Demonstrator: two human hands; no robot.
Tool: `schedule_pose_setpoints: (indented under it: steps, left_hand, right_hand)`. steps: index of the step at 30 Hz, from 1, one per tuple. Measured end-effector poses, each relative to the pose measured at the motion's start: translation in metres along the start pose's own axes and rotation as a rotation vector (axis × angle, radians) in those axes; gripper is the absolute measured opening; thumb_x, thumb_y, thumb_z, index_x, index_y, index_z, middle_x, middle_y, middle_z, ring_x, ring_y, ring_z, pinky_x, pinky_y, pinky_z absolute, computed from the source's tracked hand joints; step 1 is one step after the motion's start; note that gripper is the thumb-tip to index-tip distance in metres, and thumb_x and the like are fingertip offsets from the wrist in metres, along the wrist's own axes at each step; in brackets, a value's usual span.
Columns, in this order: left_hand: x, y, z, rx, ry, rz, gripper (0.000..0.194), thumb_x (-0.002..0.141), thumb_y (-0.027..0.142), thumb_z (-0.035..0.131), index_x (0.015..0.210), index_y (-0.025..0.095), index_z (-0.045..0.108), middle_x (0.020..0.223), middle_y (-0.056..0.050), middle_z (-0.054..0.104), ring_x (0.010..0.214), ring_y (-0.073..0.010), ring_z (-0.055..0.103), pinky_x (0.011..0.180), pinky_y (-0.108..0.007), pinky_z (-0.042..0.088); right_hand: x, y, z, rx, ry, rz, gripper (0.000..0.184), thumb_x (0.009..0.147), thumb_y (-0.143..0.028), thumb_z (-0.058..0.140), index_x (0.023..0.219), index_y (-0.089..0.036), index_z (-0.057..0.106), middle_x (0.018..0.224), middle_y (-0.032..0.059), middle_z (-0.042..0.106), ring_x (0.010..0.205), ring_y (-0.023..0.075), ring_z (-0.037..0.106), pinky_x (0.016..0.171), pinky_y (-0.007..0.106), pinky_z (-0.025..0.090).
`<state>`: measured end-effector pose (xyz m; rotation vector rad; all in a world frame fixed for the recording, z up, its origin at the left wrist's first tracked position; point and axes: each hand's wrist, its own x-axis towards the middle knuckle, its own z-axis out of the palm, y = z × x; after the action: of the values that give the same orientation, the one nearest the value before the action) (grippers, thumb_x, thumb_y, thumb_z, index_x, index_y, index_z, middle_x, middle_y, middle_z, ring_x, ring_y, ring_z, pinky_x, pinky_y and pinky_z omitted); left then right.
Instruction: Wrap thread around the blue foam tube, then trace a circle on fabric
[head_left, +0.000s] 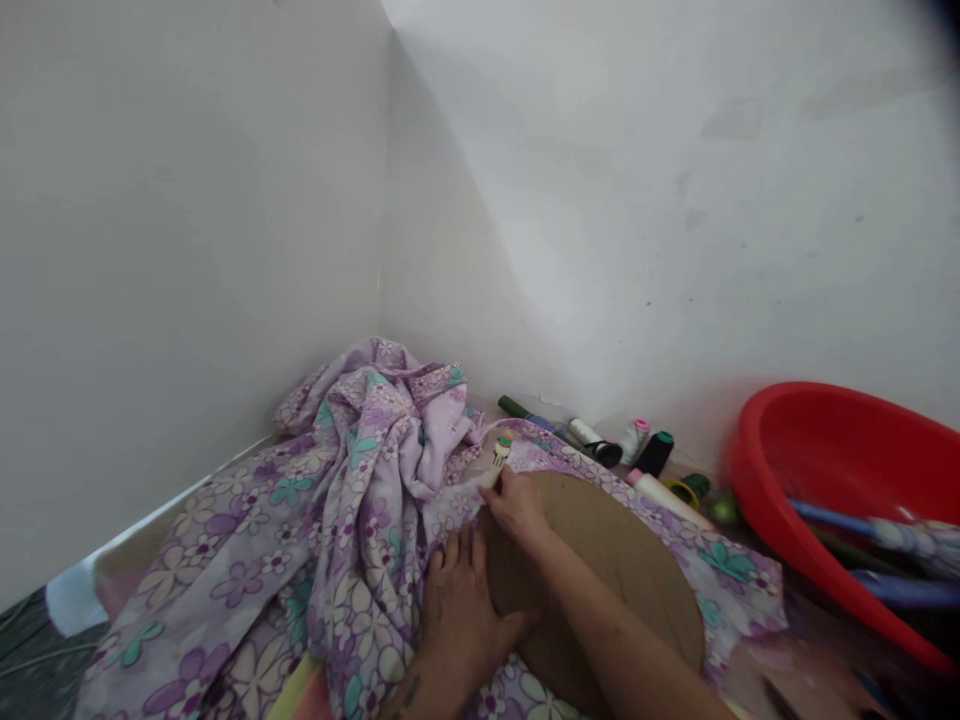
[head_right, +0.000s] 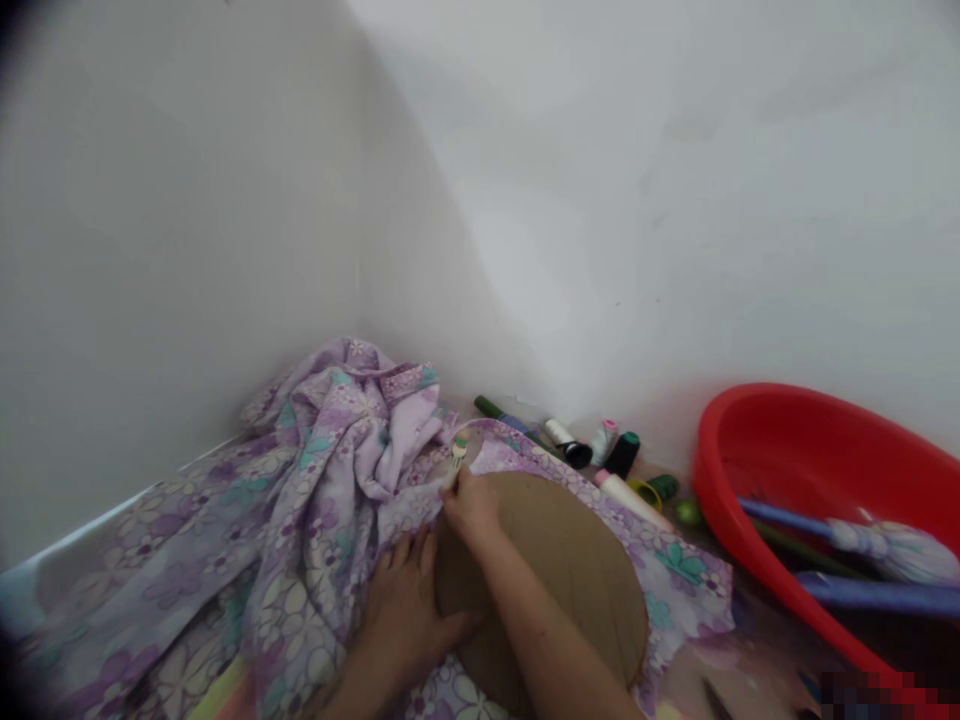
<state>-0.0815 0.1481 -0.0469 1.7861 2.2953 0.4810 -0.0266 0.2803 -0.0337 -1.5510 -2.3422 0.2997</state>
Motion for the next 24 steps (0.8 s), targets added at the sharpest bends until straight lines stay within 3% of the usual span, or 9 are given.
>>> schedule_pose_setpoints:
  steps: [24]
  left_hand:
    - [0.002, -0.004, 0.001, -0.06, -0.04, -0.032, 0.107, 0.049, 0.068, 0.046, 0.133, 0.007, 0.018, 0.136, -0.013, 0.026, 0.124, -0.0327, 0.015, 0.1, -0.039, 0.008]
  right_hand:
    - [0.002, -0.012, 0.002, -0.184, -0.039, -0.036, 0.022, 0.076, -0.026, 0.042, 0.095, -0.018, 0.05, 0.087, 0.0101, 0.063, 0.083, 0.024, 0.059, 0.064, 0.03, 0.039]
